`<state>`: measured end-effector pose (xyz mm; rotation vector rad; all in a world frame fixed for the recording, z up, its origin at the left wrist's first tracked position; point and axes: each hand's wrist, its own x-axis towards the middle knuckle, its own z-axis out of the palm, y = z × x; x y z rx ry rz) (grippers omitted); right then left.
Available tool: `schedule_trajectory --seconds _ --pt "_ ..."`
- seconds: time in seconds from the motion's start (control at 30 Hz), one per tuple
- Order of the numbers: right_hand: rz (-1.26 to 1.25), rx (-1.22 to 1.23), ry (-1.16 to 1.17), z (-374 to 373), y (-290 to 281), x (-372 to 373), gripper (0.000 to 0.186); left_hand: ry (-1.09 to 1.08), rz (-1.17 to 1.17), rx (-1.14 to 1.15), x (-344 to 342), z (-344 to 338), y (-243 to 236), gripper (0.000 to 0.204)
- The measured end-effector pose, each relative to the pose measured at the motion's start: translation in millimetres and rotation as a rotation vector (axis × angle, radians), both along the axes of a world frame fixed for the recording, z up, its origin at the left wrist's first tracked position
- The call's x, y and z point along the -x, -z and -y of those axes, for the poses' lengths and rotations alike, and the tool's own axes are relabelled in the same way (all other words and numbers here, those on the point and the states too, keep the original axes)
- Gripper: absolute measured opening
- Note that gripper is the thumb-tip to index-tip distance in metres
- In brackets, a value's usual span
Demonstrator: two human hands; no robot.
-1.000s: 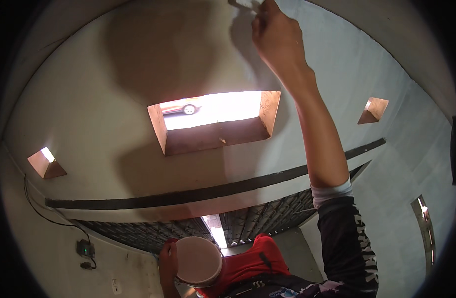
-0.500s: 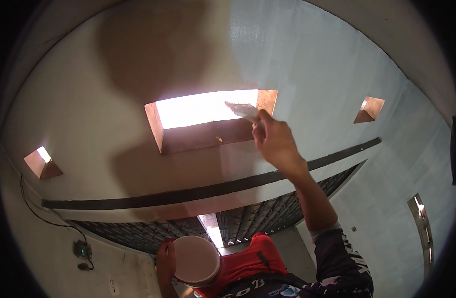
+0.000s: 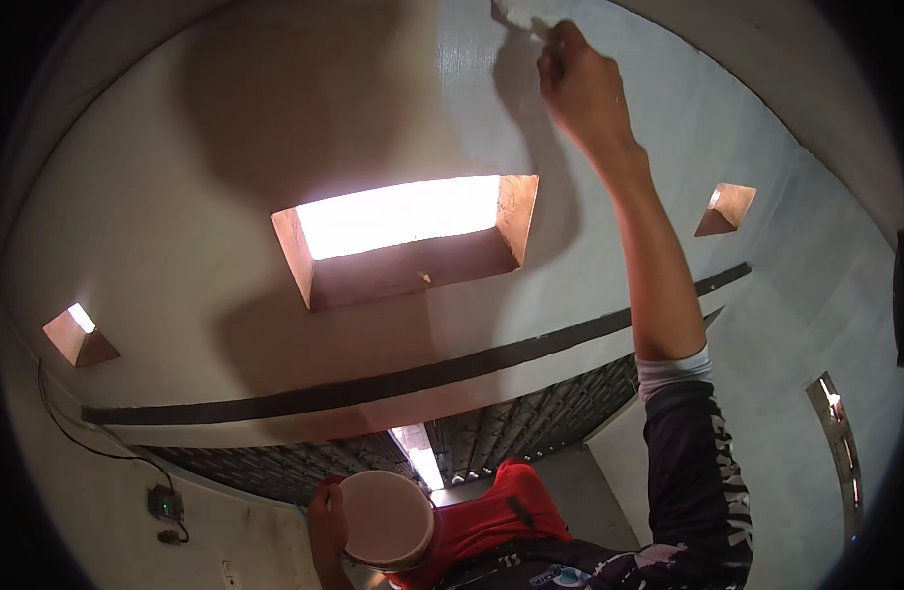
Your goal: Painting a ceiling or overhead surface using a brush and a bucket of white paint.
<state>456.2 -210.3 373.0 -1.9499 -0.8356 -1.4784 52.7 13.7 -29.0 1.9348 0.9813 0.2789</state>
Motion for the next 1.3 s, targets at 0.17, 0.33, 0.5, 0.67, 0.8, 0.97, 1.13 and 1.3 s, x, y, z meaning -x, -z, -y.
schedule_trajectory --seconds 0.17,0.33,0.5,0.67,0.8,0.97,1.13,1.3 --pt "-0.282 0.106 -0.011 -0.3 134.6 17.3 0.011 -0.018 0.035 0.005 3.0 -5.2 10.6 0.046" --pt "-0.516 0.145 -0.183 26.0 231.0 44.2 0.012 -0.011 0.031 0.023 3.2 0.1 2.9 0.047" --pt "-0.508 0.057 -0.28 38.3 187.3 67.8 0.013 -0.017 0.043 -0.04 5.2 2.4 2.2 0.043" --pt "-0.22 0.003 -0.144 16.1 138.7 44.2 0.017 0.009 0.03 -0.028 -0.6 4.7 -4.4 0.044" --pt "-0.222 0.09 0.006 -10.6 191.6 30.1 0.03 0.016 0.032 -0.037 -3.8 4.6 -4.2 0.046" --pt "-0.386 0.053 -0.124 -0.2 226.3 45.0 0.021 0.002 0.048 -0.015 2.6 1.2 0.3 0.048" --pt "-0.26 -0.01 -0.181 0.2 196.6 66.7 0.029 0.001 0.038 -0.009 6.4 0.3 1.3 0.049" --pt "-0.253 0.039 -0.014 -16.7 207.9 45.4 0.035 0.007 0.05 -0.006 -1.6 6.1 -4.8 0.049"
